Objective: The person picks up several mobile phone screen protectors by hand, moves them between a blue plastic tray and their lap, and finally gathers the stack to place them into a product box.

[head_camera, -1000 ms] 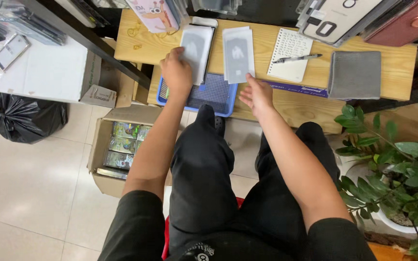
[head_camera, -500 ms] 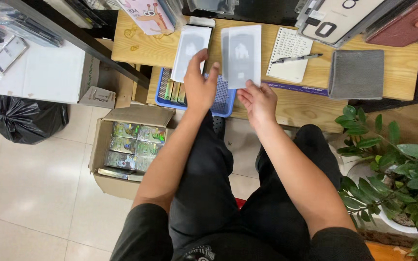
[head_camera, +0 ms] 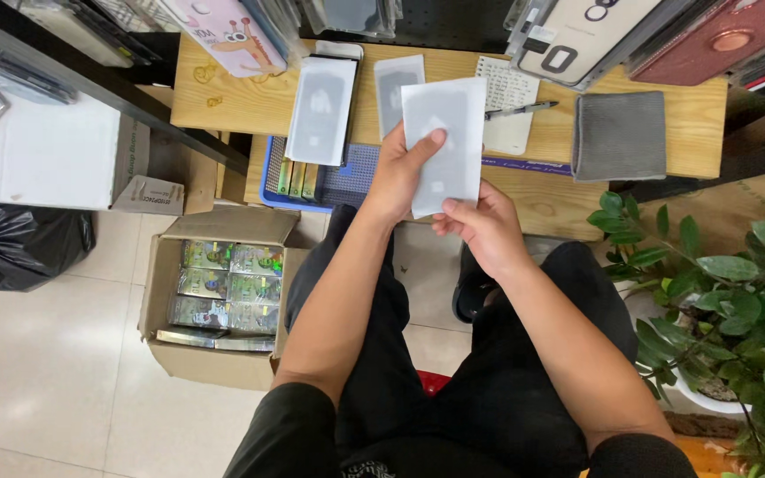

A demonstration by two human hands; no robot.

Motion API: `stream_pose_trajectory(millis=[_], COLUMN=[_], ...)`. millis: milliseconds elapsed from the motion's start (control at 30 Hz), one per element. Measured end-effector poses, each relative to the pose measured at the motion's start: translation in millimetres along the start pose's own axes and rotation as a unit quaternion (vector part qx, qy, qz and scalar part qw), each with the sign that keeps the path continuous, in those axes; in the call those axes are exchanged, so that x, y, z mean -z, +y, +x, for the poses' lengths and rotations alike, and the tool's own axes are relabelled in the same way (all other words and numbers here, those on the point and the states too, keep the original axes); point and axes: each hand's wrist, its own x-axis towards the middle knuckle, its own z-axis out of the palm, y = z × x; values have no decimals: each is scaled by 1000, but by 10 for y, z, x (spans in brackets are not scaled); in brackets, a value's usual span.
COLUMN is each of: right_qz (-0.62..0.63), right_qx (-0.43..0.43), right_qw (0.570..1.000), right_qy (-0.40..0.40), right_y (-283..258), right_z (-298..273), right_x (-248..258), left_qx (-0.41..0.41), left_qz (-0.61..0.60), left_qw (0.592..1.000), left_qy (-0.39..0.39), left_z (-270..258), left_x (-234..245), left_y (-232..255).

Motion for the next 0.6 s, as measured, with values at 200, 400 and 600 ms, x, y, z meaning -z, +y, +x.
stream_pose_trajectory(millis=[200, 400, 600], right_qz=[-9, -164, -93], right_qx=[37, 31, 68], right_qw=[999, 985, 993], right_qy=[-8, -34, -28], right_y=[-88, -50, -314], right_z=[61, 39, 316], right_x=[-63, 46, 631], left_qx=[25, 9, 45], left_qz=[31, 64, 68], left_qw=[998, 997, 994], left_qy=[-38, -45, -78], left_z=[-61, -74, -183], left_x=[52, 189, 200], left_y=[-41, 19, 25])
